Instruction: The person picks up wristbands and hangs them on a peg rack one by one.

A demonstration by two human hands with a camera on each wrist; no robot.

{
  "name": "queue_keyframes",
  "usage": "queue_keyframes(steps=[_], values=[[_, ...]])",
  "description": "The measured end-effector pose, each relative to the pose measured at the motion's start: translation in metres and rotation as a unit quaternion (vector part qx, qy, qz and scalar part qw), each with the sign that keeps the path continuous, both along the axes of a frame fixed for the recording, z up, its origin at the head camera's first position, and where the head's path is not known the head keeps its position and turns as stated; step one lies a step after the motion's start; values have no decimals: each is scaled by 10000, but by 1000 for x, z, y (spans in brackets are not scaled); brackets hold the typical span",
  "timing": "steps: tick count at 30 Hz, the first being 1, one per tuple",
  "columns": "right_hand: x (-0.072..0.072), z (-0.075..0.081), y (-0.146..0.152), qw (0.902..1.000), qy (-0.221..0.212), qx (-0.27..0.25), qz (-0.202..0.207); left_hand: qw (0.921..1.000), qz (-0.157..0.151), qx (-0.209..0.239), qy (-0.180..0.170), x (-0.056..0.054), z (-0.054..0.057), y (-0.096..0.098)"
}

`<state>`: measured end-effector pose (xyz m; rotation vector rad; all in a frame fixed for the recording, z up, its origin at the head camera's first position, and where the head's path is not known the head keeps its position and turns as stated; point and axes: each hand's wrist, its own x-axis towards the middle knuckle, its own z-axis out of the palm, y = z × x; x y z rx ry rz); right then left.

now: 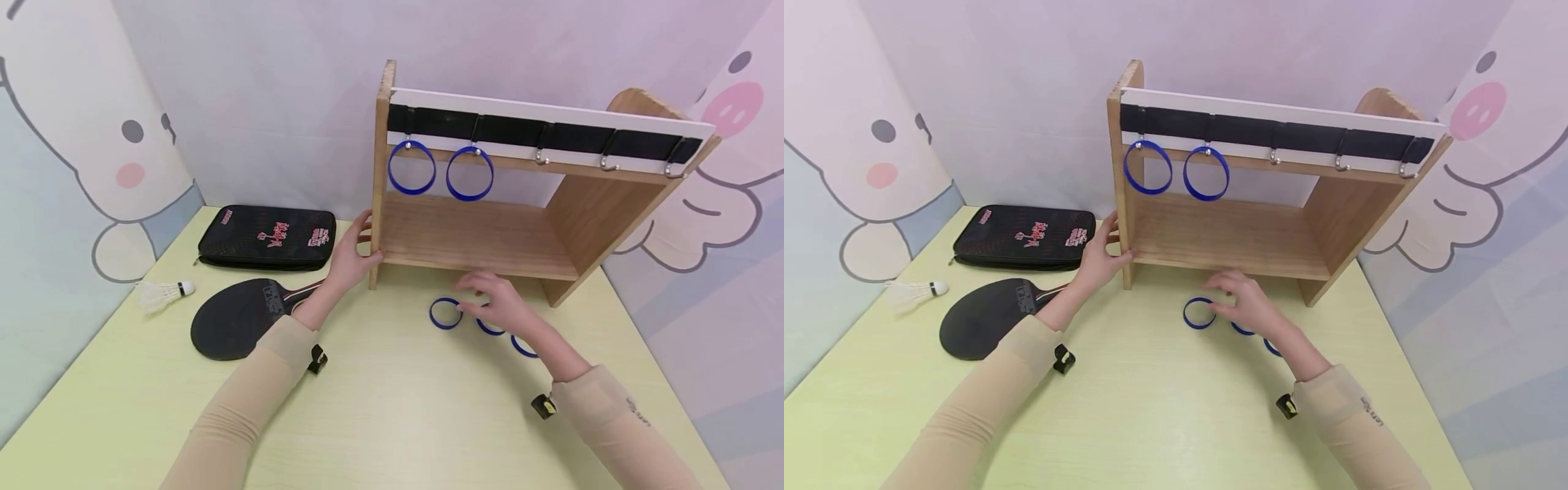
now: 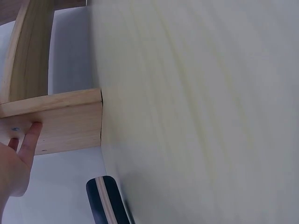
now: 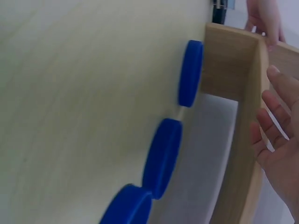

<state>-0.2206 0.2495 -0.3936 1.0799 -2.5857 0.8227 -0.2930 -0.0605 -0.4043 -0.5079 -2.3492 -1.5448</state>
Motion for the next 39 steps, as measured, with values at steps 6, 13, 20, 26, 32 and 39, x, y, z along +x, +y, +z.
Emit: queue_keyframes(steps=[6, 13, 20, 26, 32, 39], values=[[-4, -16, 1, 9982, -343, 319, 363, 10000, -5, -8, -33, 0, -1, 0], [-9, -32, 3, 9946, -347, 826, 520, 10000, 7, -5, -34, -1, -1, 0], [-13, -41, 2, 9904, -335, 1081, 788, 10000, 9, -57, -68, -1, 0, 1], [-13, -41, -1, 9873, -290, 1223, 975, 10000, -4, -67, 15, 0, 1, 1], [-14, -40, -3, 9870, -258, 1176, 1068, 10000, 2, -48, -37, -1, 1, 1], [-11, -36, -3, 9881, -484, 1111, 946, 10000, -10, 12, 70, 1, 1, 1]])
